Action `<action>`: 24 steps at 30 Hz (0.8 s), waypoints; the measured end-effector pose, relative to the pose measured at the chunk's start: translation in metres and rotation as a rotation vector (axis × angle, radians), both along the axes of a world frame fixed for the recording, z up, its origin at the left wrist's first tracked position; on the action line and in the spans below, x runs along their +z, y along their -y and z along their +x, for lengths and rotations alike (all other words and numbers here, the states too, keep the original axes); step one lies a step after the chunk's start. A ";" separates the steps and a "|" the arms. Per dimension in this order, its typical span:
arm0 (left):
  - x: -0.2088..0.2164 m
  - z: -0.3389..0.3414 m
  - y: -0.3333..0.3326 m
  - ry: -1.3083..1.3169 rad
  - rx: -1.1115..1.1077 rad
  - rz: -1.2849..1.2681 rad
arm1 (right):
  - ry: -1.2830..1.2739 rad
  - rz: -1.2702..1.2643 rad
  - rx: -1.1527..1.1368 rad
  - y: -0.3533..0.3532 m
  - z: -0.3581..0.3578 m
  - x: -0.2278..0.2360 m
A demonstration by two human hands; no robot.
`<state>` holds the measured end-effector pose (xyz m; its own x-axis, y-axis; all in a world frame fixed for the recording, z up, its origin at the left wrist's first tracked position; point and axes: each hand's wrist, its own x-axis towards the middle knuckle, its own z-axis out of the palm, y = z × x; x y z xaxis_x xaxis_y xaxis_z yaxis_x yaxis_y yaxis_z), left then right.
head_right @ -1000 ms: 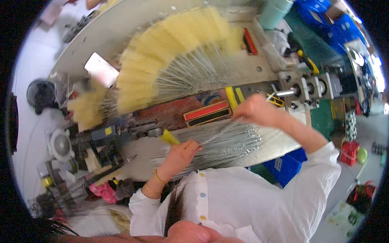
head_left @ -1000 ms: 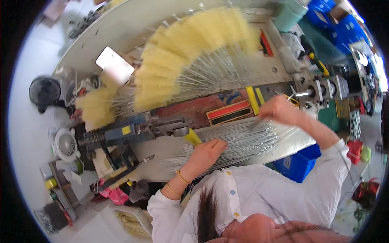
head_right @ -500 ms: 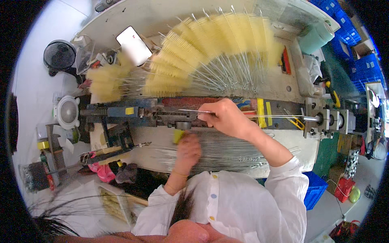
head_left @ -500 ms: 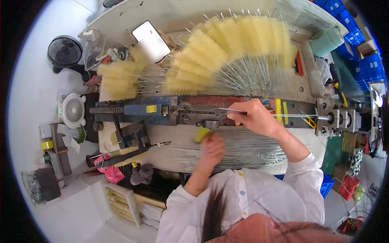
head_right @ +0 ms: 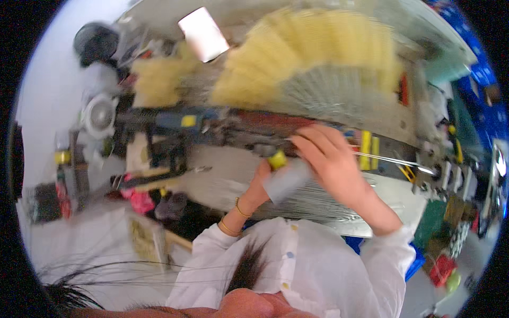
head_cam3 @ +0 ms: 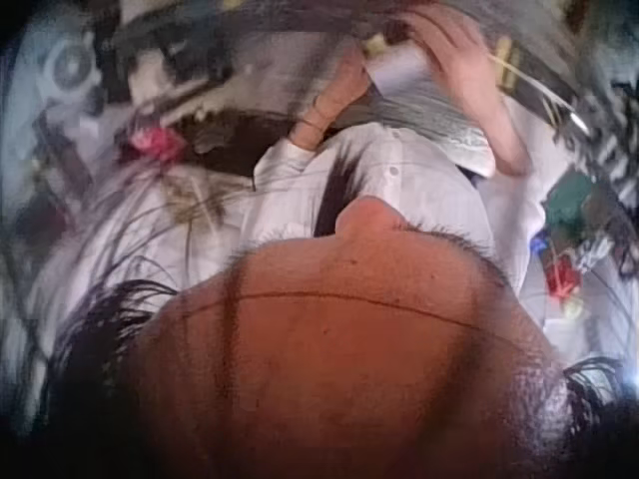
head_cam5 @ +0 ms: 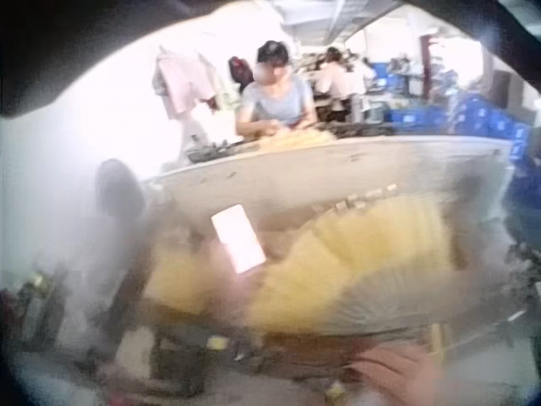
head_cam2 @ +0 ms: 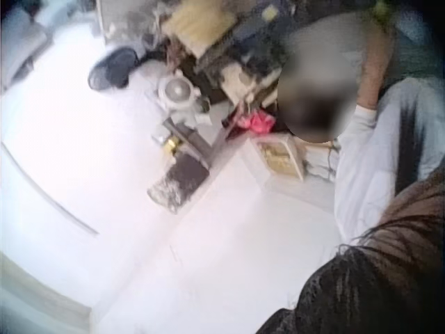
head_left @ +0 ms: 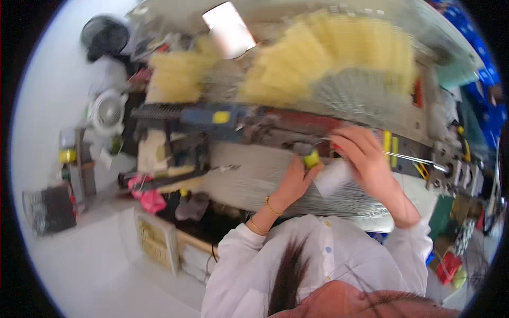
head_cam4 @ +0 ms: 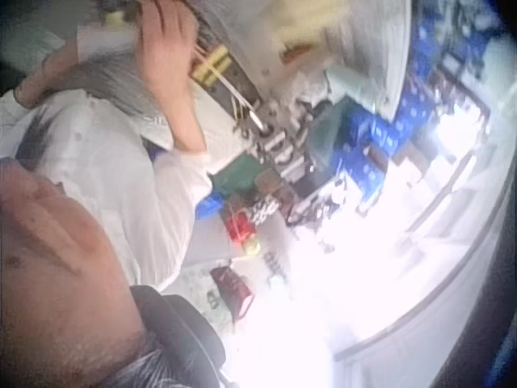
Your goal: The person manufactures wire brushes by inserting metal wire rods and bristle strips into a twisting machine, clamping them, and operating the machine to twist them into spiral brushes.
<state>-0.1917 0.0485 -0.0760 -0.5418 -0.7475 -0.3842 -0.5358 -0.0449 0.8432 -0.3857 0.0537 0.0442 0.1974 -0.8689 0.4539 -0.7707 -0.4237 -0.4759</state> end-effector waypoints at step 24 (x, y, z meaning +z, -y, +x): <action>-0.004 0.290 -0.014 0.488 1.358 -1.115 | -0.195 0.142 -0.433 -0.074 -0.059 -0.088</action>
<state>0.0982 0.0622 -0.0800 0.5868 -0.5127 0.6268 -0.7915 -0.1995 0.5777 -0.4450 0.1280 -0.0433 -0.1259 -0.9404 0.3158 -0.9421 0.0136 -0.3349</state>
